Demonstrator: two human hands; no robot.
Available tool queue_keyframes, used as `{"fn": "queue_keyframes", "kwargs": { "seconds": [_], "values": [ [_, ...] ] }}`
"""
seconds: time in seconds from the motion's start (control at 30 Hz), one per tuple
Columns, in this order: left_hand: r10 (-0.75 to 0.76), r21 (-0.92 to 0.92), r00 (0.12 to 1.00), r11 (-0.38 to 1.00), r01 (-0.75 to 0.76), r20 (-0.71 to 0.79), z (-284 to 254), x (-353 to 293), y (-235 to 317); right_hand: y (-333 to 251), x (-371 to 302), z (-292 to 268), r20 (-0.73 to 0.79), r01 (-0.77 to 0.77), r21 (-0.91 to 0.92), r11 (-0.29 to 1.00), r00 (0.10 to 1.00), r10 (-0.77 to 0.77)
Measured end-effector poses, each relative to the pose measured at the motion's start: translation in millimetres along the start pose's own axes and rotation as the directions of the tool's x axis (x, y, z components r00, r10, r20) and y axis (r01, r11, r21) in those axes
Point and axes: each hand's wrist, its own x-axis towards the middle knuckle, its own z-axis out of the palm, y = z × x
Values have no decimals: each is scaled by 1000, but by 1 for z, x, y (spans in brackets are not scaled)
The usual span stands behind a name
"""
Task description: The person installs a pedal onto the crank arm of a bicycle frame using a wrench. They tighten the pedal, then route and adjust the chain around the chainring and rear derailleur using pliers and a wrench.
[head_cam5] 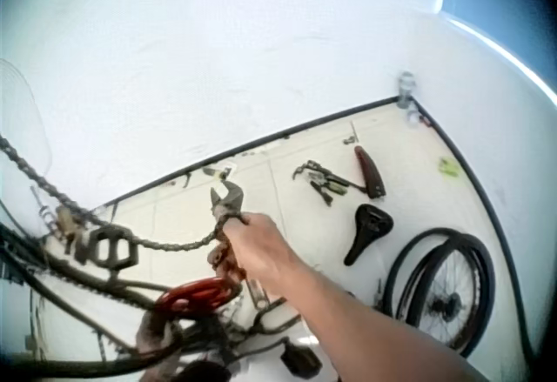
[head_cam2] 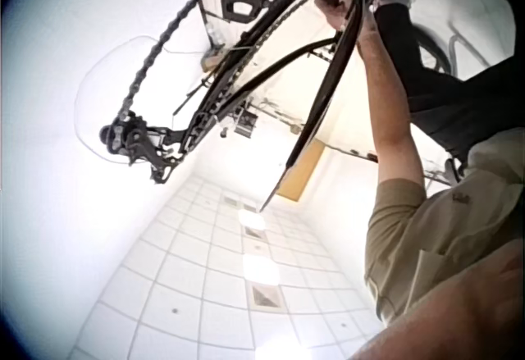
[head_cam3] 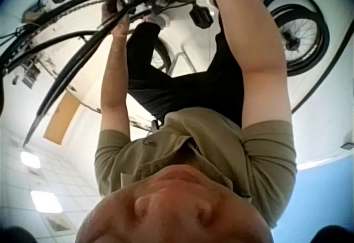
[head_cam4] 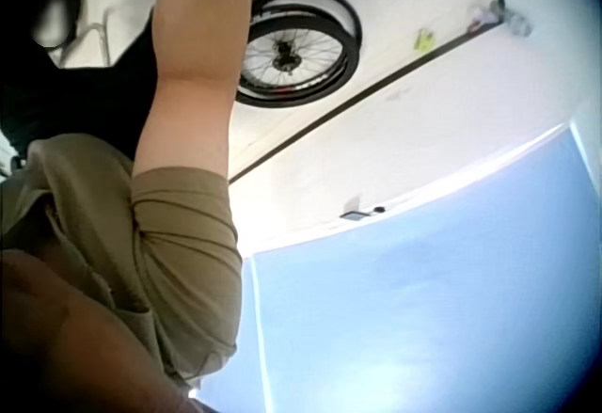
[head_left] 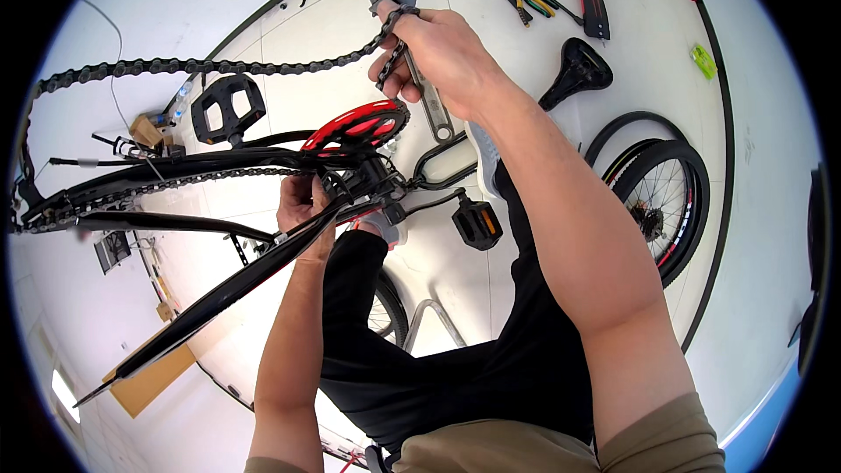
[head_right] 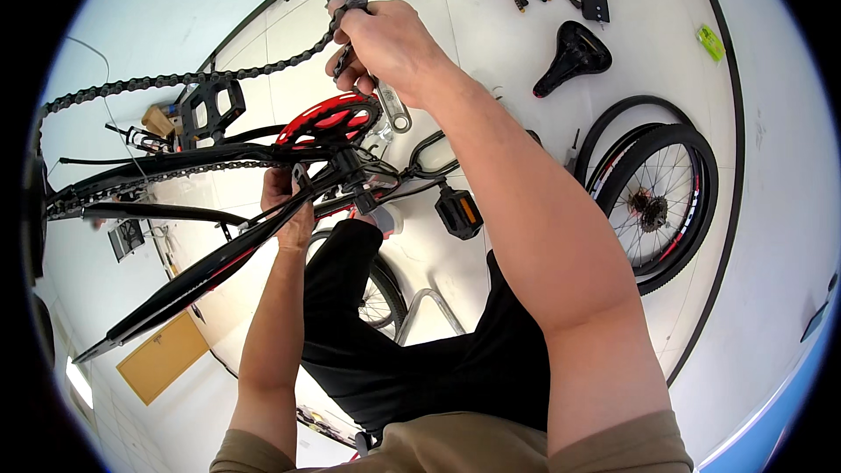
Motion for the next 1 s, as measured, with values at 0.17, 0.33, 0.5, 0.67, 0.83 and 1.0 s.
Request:
{"fn": "queue_keyframes", "kwargs": {
  "seconds": [0.17, 0.33, 0.5, 0.67, 0.83, 1.0],
  "values": [
    [-31, 116, 999, 993, 31, 4, 1, -1, 10, 4, 2, 3, 45, -66, 59, 996, 997, 63],
    [81, 156, 992, 986, -65, -102, 5, -2, 7, 9, 1, 19, 108, -73, 19, 997, 992, 71],
    [0, 278, 994, 960, 30, -107, 5, -4, 14, 14, -1, 32, 167, -94, -6, 996, 981, 94],
    [-81, 375, 990, 919, 119, -114, 7, -5, 30, 15, -1, 35, 146, -101, -80, 992, 983, 112],
    [-69, 339, 988, 934, 112, -138, 8, -7, 46, 12, -7, 39, 147, -90, -85, 992, 984, 102],
    [-82, 358, 988, 926, 124, -129, 8, -7, 43, 14, -8, 44, 151, -6, -147, 989, 988, 29]
  ]
}}
